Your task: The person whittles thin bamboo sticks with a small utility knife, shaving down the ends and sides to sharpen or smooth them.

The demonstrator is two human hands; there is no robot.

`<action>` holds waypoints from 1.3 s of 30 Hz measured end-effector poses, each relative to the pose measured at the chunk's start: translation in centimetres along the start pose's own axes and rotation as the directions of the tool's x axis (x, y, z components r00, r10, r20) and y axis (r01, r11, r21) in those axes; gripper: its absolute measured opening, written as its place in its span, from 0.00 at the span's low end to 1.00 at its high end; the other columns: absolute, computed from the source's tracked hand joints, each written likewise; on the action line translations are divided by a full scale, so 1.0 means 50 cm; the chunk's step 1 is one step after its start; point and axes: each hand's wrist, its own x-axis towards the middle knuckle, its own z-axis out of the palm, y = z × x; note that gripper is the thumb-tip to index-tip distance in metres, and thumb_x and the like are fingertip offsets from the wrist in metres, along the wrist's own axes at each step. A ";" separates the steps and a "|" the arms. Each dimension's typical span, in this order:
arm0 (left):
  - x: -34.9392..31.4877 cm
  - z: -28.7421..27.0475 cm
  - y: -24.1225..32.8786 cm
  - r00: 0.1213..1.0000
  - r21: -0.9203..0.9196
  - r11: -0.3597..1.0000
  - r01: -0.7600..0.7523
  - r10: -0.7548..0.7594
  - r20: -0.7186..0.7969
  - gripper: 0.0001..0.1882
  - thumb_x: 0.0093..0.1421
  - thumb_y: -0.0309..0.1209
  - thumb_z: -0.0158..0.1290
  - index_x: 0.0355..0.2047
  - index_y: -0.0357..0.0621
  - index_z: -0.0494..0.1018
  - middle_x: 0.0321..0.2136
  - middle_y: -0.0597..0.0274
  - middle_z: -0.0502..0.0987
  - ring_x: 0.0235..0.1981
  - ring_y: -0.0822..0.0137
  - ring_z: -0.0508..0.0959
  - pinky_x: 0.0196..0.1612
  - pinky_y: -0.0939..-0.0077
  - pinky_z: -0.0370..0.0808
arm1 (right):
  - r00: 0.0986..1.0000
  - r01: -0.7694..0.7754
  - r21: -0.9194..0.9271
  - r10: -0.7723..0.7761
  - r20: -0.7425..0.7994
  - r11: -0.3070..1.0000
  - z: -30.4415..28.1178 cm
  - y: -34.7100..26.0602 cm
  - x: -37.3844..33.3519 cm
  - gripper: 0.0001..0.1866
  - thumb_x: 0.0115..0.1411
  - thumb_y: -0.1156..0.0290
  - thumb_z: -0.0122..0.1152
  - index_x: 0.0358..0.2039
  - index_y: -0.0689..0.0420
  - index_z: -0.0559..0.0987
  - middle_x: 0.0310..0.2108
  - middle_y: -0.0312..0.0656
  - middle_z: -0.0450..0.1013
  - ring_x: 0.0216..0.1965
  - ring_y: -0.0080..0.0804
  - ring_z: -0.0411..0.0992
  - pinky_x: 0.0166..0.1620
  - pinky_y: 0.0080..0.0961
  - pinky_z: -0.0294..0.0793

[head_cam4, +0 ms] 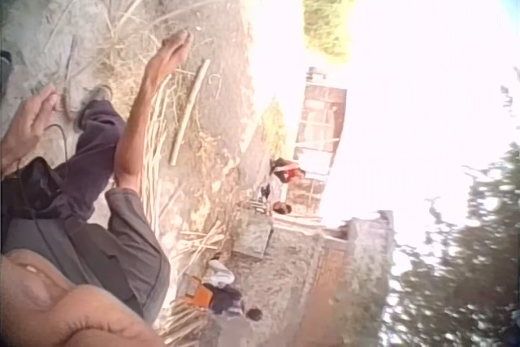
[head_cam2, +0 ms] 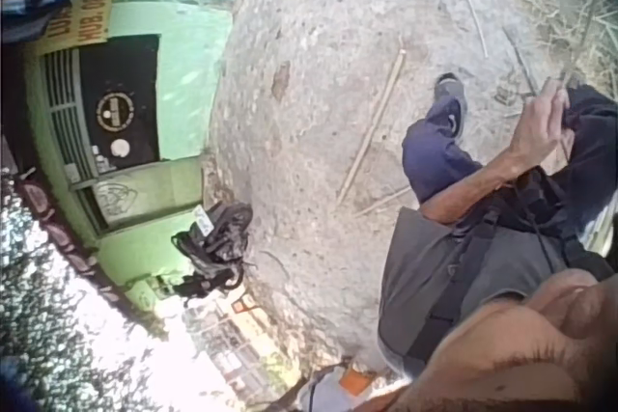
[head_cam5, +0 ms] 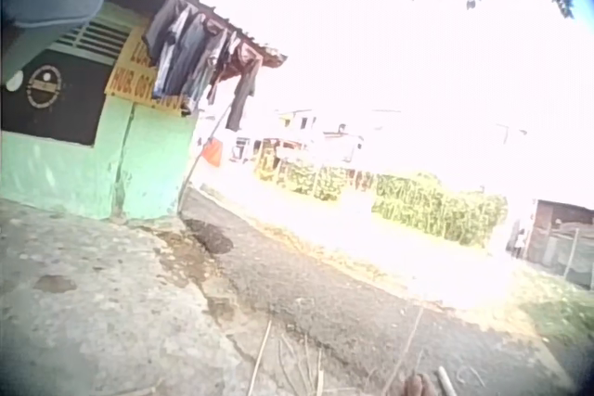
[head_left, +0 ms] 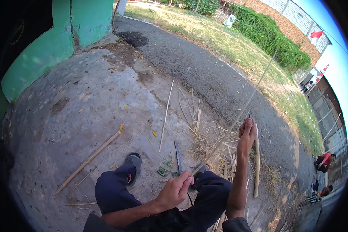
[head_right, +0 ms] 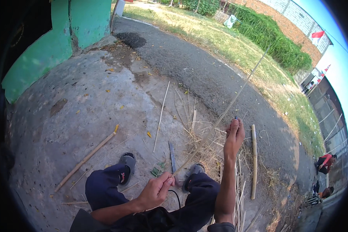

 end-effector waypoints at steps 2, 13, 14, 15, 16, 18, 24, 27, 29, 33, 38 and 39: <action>0.006 -0.015 0.001 0.999 0.023 0.999 0.022 -0.023 0.026 0.09 0.77 0.31 0.45 0.40 0.39 0.71 0.21 0.62 0.69 0.22 0.73 0.69 0.28 0.70 0.67 | 0.998 -0.019 0.048 0.022 -0.064 0.999 -0.038 0.016 0.023 0.20 0.79 0.51 0.50 0.39 0.56 0.73 0.26 0.25 0.59 0.23 0.12 0.54 0.25 0.17 0.52; 0.048 -0.040 -0.041 0.984 -0.145 0.983 0.115 -0.133 -0.121 0.12 0.80 0.33 0.43 0.42 0.40 0.72 0.18 0.77 0.62 0.19 0.85 0.59 0.22 0.82 0.56 | 0.752 0.451 -0.195 -0.253 0.609 0.871 0.046 -0.069 -0.194 0.15 0.68 0.59 0.64 0.43 0.59 0.79 0.24 0.45 0.75 0.22 0.41 0.75 0.26 0.32 0.71; 0.049 -0.040 -0.037 0.982 -0.181 0.975 0.128 -0.150 -0.113 0.11 0.80 0.33 0.43 0.43 0.40 0.71 0.18 0.77 0.62 0.19 0.85 0.59 0.22 0.82 0.55 | 0.699 0.455 -0.160 -0.240 0.674 0.876 0.054 -0.077 -0.213 0.15 0.66 0.60 0.67 0.44 0.58 0.79 0.25 0.49 0.77 0.23 0.46 0.78 0.27 0.35 0.74; 0.050 -0.039 -0.035 0.981 -0.177 0.975 0.132 -0.155 -0.119 0.11 0.80 0.33 0.43 0.43 0.40 0.71 0.18 0.77 0.62 0.19 0.85 0.59 0.22 0.82 0.55 | 0.697 0.451 -0.152 -0.240 0.676 0.879 0.061 -0.076 -0.222 0.15 0.66 0.60 0.67 0.44 0.58 0.79 0.25 0.49 0.77 0.23 0.46 0.78 0.27 0.35 0.74; 0.050 -0.036 -0.034 0.983 -0.184 0.976 0.118 -0.141 -0.117 0.11 0.80 0.33 0.43 0.43 0.39 0.71 0.17 0.77 0.61 0.18 0.85 0.58 0.22 0.82 0.55 | 0.664 0.486 -0.147 -0.254 0.704 0.862 0.064 -0.074 -0.230 0.15 0.66 0.60 0.68 0.43 0.58 0.79 0.25 0.48 0.78 0.23 0.47 0.79 0.28 0.36 0.75; 0.048 -0.033 -0.028 0.985 -0.187 0.977 0.107 -0.130 -0.116 0.11 0.80 0.33 0.43 0.43 0.39 0.71 0.17 0.77 0.60 0.18 0.85 0.58 0.22 0.82 0.55 | 0.631 0.515 -0.139 -0.265 0.730 0.846 0.067 -0.077 -0.235 0.16 0.65 0.59 0.69 0.43 0.58 0.79 0.25 0.47 0.79 0.23 0.47 0.79 0.28 0.37 0.77; 0.041 -0.035 -0.024 0.983 -0.125 0.987 0.105 -0.122 -0.138 0.08 0.78 0.29 0.46 0.42 0.38 0.71 0.22 0.65 0.71 0.22 0.80 0.65 0.26 0.76 0.63 | 0.610 0.539 -0.156 -0.255 0.750 0.828 0.078 -0.076 -0.240 0.17 0.63 0.57 0.71 0.41 0.56 0.79 0.24 0.44 0.79 0.23 0.46 0.79 0.27 0.37 0.76; 0.041 -0.030 -0.010 0.979 0.005 0.998 0.068 -0.066 -0.192 0.08 0.77 0.28 0.46 0.42 0.37 0.71 0.23 0.60 0.74 0.22 0.77 0.70 0.26 0.73 0.65 | 0.617 0.560 -0.164 -0.277 0.736 0.812 0.080 -0.075 -0.242 0.17 0.62 0.57 0.73 0.41 0.55 0.80 0.24 0.43 0.79 0.23 0.45 0.79 0.27 0.36 0.75; 0.042 -0.026 -0.007 0.972 0.083 0.996 0.031 -0.011 -0.235 0.07 0.77 0.28 0.46 0.41 0.37 0.70 0.23 0.57 0.76 0.22 0.74 0.74 0.26 0.71 0.67 | 0.627 0.576 -0.183 -0.287 0.724 0.797 0.081 -0.074 -0.241 0.17 0.61 0.57 0.74 0.40 0.54 0.80 0.24 0.42 0.79 0.22 0.44 0.79 0.27 0.36 0.75; 0.043 -0.019 0.003 0.965 0.042 0.999 -0.010 0.020 -0.263 0.09 0.77 0.29 0.47 0.38 0.40 0.72 0.18 0.73 0.65 0.19 0.83 0.62 0.22 0.78 0.57 | 0.642 0.584 -0.236 -0.265 0.719 0.777 0.079 -0.082 -0.236 0.16 0.60 0.58 0.74 0.40 0.54 0.80 0.23 0.43 0.78 0.21 0.44 0.77 0.26 0.37 0.74; 0.011 0.003 0.003 0.996 -0.146 0.988 0.057 -0.067 -0.064 0.10 0.78 0.31 0.45 0.39 0.41 0.71 0.18 0.74 0.63 0.19 0.83 0.61 0.22 0.79 0.57 | 0.927 0.310 -0.381 -0.188 0.325 0.871 0.056 -0.059 -0.136 0.13 0.73 0.64 0.59 0.42 0.63 0.78 0.20 0.46 0.69 0.20 0.38 0.69 0.26 0.35 0.64; 0.000 0.006 0.008 0.996 -0.147 0.987 0.058 -0.068 -0.060 0.10 0.78 0.31 0.45 0.39 0.41 0.71 0.18 0.74 0.63 0.19 0.83 0.61 0.22 0.79 0.57 | 0.950 0.260 -0.354 -0.171 0.263 0.898 0.039 -0.039 -0.096 0.15 0.77 0.62 0.53 0.40 0.63 0.76 0.19 0.39 0.65 0.19 0.27 0.61 0.26 0.29 0.59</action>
